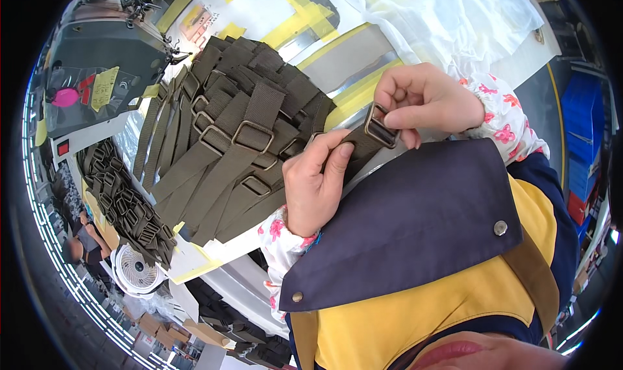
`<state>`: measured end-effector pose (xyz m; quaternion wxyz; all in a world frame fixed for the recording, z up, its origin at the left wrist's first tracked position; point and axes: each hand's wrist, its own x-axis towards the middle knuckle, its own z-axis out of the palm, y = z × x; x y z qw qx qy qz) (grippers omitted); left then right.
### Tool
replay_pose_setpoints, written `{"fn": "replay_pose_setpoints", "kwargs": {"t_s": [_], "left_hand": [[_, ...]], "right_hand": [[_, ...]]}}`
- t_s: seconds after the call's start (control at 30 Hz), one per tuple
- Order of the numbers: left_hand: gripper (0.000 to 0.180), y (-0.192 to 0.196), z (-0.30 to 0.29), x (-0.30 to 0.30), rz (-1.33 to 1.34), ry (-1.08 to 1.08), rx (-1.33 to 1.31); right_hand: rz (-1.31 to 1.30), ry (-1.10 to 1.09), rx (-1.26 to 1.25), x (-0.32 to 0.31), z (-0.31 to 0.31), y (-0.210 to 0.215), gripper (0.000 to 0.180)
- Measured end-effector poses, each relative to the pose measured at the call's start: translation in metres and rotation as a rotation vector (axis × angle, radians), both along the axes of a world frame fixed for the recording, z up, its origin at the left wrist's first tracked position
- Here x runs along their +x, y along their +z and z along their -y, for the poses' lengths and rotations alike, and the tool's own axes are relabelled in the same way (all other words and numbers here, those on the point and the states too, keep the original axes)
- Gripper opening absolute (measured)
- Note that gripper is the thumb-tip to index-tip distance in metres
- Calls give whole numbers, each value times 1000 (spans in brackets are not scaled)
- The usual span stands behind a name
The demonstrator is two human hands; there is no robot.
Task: Attaching metal slide buckles to green webbing straps at a workbench.
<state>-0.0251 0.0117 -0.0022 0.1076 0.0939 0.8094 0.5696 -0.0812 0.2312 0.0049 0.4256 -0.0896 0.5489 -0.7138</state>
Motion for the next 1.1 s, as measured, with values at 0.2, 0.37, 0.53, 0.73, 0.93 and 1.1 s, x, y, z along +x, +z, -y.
{"fn": "replay_pose_setpoints", "kwargs": {"t_s": [0.2, 0.37, 0.53, 0.73, 0.93, 1.1], "left_hand": [[33, -13, -5, 10, 40, 11, 281], [29, -3, -1, 2, -147, -153, 168], [21, 7, 0, 2, -324, -45, -170], [10, 17, 6, 3, -343, -67, -115], [10, 7, 6, 4, -282, 50, -314], [8, 0, 4, 3, -333, 14, -255]], "right_hand": [[125, 48, -37, 7, 14, -16, 10], [-6, 68, 80, 9, 20, -12, 13], [-420, 26, 199, 13, 26, -18, 13], [-389, -12, 239, 7, 35, -14, 9], [-173, 75, 216, 9, 38, -8, 10], [-474, 117, 230, 16, 31, -20, 12]]}}
